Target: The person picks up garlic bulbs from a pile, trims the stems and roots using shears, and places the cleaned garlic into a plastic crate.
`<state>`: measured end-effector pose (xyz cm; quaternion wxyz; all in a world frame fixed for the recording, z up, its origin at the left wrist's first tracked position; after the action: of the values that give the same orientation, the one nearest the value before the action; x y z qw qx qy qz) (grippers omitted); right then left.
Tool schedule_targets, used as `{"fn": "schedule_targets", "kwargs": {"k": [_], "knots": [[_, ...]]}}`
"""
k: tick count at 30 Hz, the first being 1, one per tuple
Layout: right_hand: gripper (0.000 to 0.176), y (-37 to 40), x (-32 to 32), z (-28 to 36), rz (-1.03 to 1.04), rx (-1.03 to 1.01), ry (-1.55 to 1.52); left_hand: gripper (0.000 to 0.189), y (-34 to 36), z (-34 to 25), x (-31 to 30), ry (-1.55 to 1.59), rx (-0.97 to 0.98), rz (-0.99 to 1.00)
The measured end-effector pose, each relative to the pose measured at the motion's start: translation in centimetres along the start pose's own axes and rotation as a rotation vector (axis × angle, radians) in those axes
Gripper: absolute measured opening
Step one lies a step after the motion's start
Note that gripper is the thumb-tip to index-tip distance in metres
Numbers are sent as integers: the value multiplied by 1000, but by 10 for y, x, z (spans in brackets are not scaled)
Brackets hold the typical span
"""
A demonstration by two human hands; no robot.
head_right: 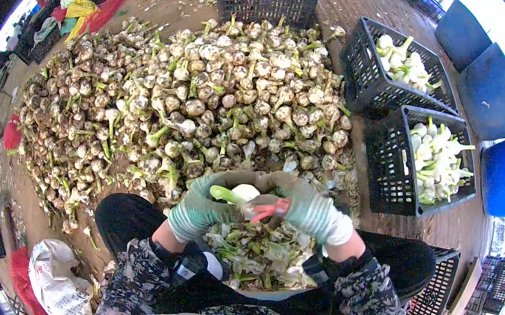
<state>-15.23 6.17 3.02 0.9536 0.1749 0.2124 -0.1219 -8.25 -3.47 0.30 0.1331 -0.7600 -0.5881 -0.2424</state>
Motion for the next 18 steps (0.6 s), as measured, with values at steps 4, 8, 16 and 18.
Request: {"fn": "schedule_targets", "kwargs": {"k": [4,8,16,18], "knots": [[29,13,-4,-18,-53,135,-503,56,2,0,0,-43,-42,-62],[25,20,-6,28,-244,99,205,53,-1,1,-3,-83,0,-98],[30,22,-5,-45,-250,118,-404,60,-1,4,3,-70,-100,-87],[37,18,4,-47,-201,90,-610,62,-4,2,-2,46,22,-122]]}}
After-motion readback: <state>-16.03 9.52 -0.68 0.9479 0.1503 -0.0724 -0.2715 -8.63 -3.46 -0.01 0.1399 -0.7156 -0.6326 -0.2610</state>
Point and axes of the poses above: each hand's wrist, its own y-axis away from the middle knuckle, its own x-axis out of the palm, z = x × y, the point moved 9 cm from there along -y, towards the middle knuckle, and after that the axes turned 13 degrees about z, right-handed, at the moved point
